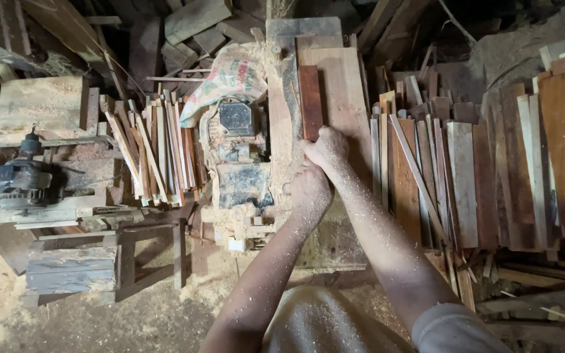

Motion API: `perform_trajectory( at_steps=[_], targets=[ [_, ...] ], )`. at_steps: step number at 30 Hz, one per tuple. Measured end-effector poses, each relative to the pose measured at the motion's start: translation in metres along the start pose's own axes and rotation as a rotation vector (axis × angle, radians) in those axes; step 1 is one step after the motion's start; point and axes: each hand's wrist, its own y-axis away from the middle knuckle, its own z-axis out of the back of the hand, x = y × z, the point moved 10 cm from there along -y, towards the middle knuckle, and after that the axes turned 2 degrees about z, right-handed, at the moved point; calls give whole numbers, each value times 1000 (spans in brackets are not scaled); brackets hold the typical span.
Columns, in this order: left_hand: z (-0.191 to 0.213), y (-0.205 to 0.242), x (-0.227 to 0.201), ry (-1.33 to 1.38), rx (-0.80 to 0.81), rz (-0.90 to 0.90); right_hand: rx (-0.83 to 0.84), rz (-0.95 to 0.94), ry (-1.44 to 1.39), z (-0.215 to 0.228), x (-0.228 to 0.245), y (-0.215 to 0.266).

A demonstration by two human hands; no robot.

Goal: Selecting thin wooden strips from a pile and feeding them into a woodworking machine for processing.

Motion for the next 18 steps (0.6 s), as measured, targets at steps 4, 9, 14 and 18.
perform_trajectory(
  at_steps=[4,9,14,18],
  targets=[
    [-15,-10,1,-40,9,13,-9,10,1,-4,-2,-10],
    [-9,-15,1,-35,12,7,-31,38,28,-9,-6,-22],
    [-70,26,-1,52,142,-41,-24,61,4,-15,-15,23],
    [-58,124,-5,76,356,-153,-7,79,-44,-1,-16,130]
  ],
)
